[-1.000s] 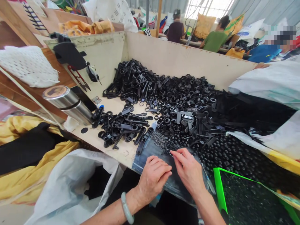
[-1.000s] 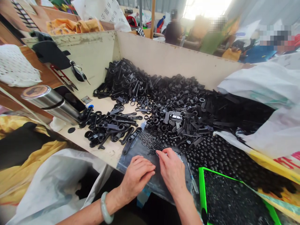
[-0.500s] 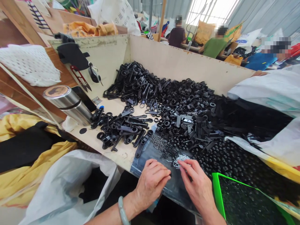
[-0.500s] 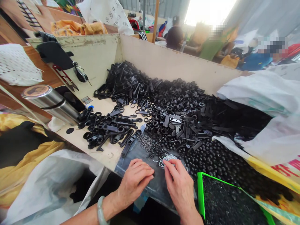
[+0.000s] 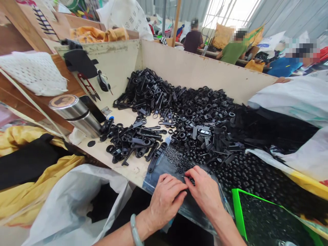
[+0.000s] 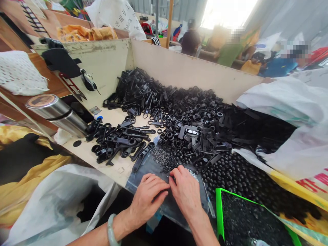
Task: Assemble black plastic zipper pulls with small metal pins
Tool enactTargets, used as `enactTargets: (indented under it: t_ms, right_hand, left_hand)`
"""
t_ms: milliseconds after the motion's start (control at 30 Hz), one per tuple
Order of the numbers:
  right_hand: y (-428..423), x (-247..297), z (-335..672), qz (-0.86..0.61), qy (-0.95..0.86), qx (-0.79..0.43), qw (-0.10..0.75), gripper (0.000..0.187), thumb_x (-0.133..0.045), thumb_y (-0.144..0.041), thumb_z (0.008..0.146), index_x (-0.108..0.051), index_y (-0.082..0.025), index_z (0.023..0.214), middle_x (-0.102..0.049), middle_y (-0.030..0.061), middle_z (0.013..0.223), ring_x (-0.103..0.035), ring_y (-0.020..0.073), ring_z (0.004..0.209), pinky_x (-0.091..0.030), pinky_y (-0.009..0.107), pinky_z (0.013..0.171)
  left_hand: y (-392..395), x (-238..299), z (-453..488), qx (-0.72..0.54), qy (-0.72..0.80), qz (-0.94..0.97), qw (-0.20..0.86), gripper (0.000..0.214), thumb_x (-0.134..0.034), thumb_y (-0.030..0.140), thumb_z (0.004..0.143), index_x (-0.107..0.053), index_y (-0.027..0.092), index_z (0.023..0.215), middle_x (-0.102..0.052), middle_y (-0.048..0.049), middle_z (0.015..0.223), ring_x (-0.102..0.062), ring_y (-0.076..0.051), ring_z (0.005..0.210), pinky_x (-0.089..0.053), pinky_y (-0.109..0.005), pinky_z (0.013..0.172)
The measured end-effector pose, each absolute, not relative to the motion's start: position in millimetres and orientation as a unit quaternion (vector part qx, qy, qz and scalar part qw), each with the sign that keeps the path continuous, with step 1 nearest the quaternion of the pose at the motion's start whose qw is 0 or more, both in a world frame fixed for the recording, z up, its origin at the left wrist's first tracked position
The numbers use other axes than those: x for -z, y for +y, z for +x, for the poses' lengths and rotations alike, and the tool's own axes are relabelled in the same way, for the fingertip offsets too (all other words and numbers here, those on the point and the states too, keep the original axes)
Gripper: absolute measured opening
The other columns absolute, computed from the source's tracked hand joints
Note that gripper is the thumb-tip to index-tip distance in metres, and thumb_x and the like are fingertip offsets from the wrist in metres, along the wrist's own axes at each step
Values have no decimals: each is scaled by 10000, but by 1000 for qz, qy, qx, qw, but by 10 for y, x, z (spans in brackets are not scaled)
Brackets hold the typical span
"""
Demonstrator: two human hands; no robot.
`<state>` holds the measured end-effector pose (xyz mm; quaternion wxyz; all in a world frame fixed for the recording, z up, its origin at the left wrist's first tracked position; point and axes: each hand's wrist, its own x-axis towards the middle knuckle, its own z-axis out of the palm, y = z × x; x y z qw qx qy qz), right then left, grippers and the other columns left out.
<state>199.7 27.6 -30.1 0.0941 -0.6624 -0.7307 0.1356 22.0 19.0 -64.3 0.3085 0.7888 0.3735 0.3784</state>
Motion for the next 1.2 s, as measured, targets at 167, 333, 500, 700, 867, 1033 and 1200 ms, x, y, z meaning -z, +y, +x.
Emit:
enactTargets:
  t_ms: [167, 333, 500, 700, 867, 1033, 1200]
  right_hand:
    - [308, 302, 2026, -668, -722, -150, 97, 113, -571, -222, 941, -627, -248, 847, -648, -2, 847, -648, 210, 822, -441, 310, 663]
    - [316, 284, 2132, -652, -697, -231, 187, 162, -534, -348, 993, -654, -254, 939, -680, -4, 888, -655, 167, 769, -494, 283, 688]
    - [-24, 321, 2226, -634, -571, -413, 319, 231, -630, -469, 953, -686, -251, 1006, -719, 3, 872, -701, 166, 761, -561, 246, 713]
    - [-336, 369, 2159, -623, -558, -427, 344, 206, -657, -426, 946, -724, -254, 1039, -733, 34, 964, -715, 182, 849, -573, 244, 787]
    - [-238, 336, 2111, -625, -577, -409, 330, 213, -652, -437, 947, -742, -258, 1016, -733, 36, 941, -704, 179, 823, -564, 236, 752]
    - [-152, 315, 2112, -623, -574, -435, 306, 265, -632, -486, 948, -744, -249, 985, -731, 28, 871, -691, 175, 750, -561, 243, 704]
    - [-144, 266, 2076, -634, -582, -418, 292, 289, -637, -500, 943, -752, -241, 997, -728, 23, 831, -679, 170, 699, -551, 245, 663]
  left_hand:
    - [176, 666, 221, -384, 367, 789, 308, 146, -574, 191, 988, -649, 237, 1105, -739, -2, 1022, -619, -193, 963, -362, -390, 950]
    - [188, 676, 216, -390, 370, 783, 313, 130, -575, 205, 995, -648, 234, 1098, -735, 2, 1014, -617, -185, 956, -358, -382, 948]
    - [211, 689, 208, -376, 366, 790, 318, 116, -559, 233, 1013, -645, 228, 1092, -735, 6, 1004, -609, -177, 933, -352, -379, 928]
    - [207, 697, 220, -360, 365, 808, 290, 115, -548, 235, 1017, -639, 223, 1087, -739, 6, 1002, -591, -186, 926, -344, -388, 910]
    - [222, 688, 213, -368, 355, 814, 274, 123, -534, 241, 1032, -640, 219, 1089, -749, 4, 1002, -604, -186, 931, -344, -386, 905]
    - [234, 692, 206, -386, 352, 809, 270, 114, -556, 234, 1024, -651, 221, 1087, -759, 17, 991, -614, -179, 918, -352, -380, 888]
    - [227, 706, 213, -398, 354, 804, 264, 136, -543, 253, 1032, -672, 218, 1054, -766, 9, 962, -612, -179, 882, -361, -379, 866]
